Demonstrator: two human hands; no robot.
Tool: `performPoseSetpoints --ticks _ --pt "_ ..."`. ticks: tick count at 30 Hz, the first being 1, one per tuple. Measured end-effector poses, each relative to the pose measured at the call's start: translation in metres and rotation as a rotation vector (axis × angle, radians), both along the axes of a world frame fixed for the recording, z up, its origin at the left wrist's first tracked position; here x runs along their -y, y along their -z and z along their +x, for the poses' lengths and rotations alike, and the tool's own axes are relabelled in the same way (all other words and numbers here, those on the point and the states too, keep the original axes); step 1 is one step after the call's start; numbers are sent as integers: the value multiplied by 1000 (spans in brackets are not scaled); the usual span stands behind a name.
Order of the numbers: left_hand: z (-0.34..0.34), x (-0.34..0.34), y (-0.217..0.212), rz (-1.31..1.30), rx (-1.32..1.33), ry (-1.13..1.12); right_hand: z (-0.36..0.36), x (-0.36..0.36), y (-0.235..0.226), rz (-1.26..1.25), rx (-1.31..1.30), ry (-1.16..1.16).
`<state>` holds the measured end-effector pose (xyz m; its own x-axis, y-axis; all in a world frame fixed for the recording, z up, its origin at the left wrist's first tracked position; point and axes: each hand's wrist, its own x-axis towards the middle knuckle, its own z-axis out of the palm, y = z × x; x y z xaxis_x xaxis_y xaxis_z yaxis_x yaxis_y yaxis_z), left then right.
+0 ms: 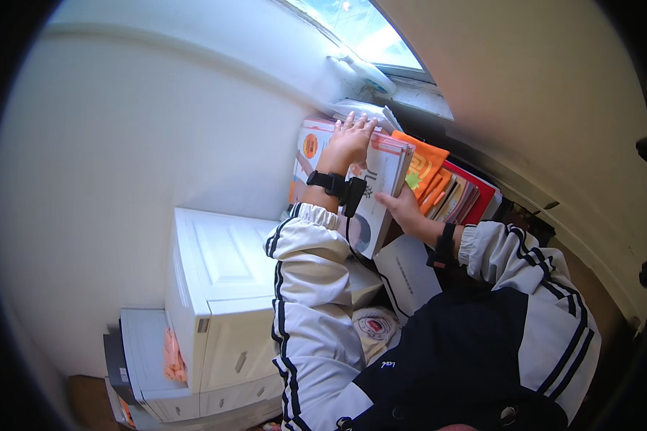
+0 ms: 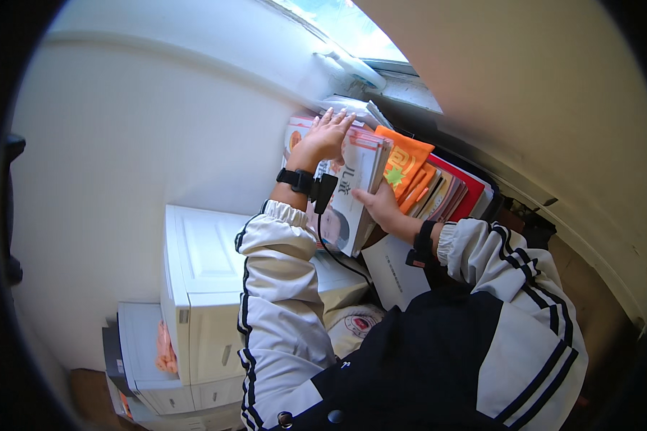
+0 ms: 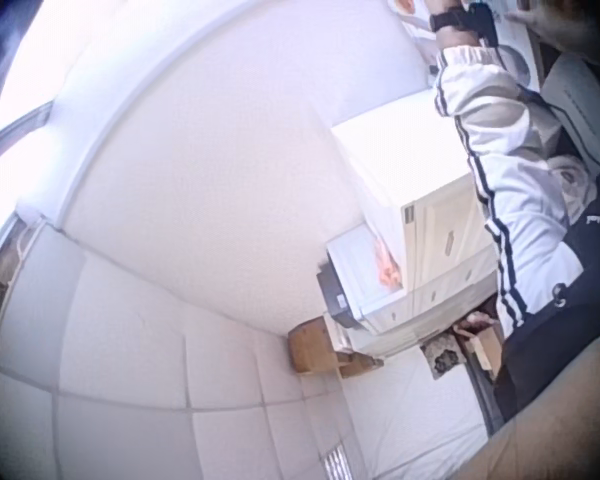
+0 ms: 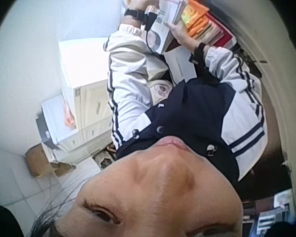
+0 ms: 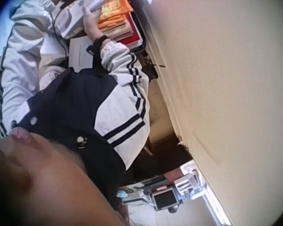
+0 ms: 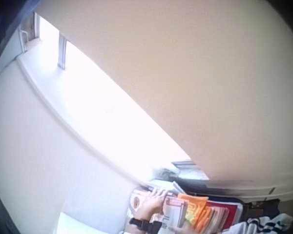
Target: The person wipes a white cabinet with a cloth, moves books and a tote bag aside, then wipes the cabinet and table surface. They handle plastic bags of fruit and place them on the table.
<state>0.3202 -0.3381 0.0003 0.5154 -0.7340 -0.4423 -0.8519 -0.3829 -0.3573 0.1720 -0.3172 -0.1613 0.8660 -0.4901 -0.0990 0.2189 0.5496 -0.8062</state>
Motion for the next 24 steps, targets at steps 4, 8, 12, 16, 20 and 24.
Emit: performPoseSetpoints --ticks 4,8,12,16,20,24 --pt "16 4 -18 191 -50 85 -9 2 2 -411 -3 -79" --pt "20 -11 -14 108 -430 66 -15 3 8 -386 -9 -82" --pt "22 -7 -2 -8 -521 23 -14 -3 22 -398 42 16" --pt "17 -14 -6 -87 -506 70 -11 -11 31 -413 55 69" --pt "13 -26 -20 -161 -483 155 -10 -17 21 -519 85 166" --pt "11 -42 -45 -198 -426 190 -10 -14 -7 -624 185 246"
